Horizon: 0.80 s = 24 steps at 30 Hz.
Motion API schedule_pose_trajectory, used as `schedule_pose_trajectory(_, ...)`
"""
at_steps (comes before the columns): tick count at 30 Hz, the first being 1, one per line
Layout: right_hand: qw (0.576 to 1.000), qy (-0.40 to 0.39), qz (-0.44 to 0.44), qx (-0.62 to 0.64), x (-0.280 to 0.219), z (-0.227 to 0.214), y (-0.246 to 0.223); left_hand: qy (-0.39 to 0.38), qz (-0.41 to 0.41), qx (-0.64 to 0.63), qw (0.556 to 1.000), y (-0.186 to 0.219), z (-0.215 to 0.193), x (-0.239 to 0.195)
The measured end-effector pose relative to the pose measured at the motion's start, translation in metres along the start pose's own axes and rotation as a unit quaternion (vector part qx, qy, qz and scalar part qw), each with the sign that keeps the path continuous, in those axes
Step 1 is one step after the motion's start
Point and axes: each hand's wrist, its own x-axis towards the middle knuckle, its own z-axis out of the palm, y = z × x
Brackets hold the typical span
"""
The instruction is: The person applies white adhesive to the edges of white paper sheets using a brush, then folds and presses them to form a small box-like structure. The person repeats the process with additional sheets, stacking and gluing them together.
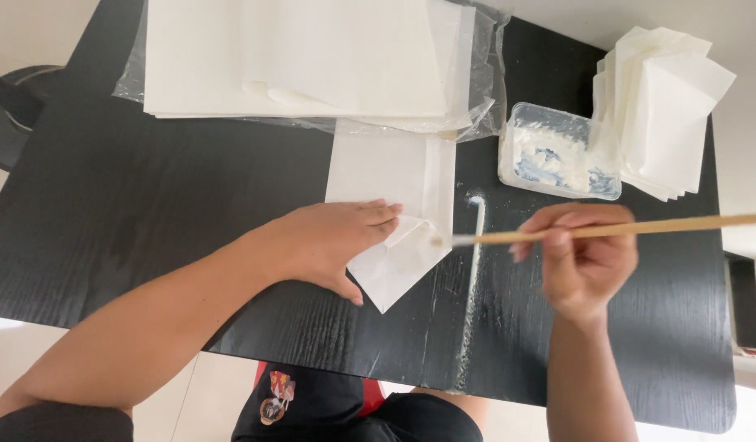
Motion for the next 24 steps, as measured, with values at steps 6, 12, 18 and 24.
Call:
schedule_pose_trajectory(6,0.974,0.184,0.019,-0.128,0.001,-0.032,0.015,0.167,0.051,0.235,0.956,0.019,0.012,-0.005)
schedule_pose_trajectory(12,0.96,0.213,0.017,-0.183,0.004,-0.038,0.02,0.24,0.037,0.338,0.909,0.046,0.008,-0.012)
schedule_pose_trajectory(18,0.941,0.222,0.036,-0.254,0.003,-0.044,0.024,0.206,0.0,0.286,0.936,0.036,0.025,-0.003)
schedule_pose_trajectory(24,0.899,0.119,0.124,-0.402,-0.004,-0.059,0.039,0.187,-0.022,0.187,0.964,0.024,0.041,0.012)
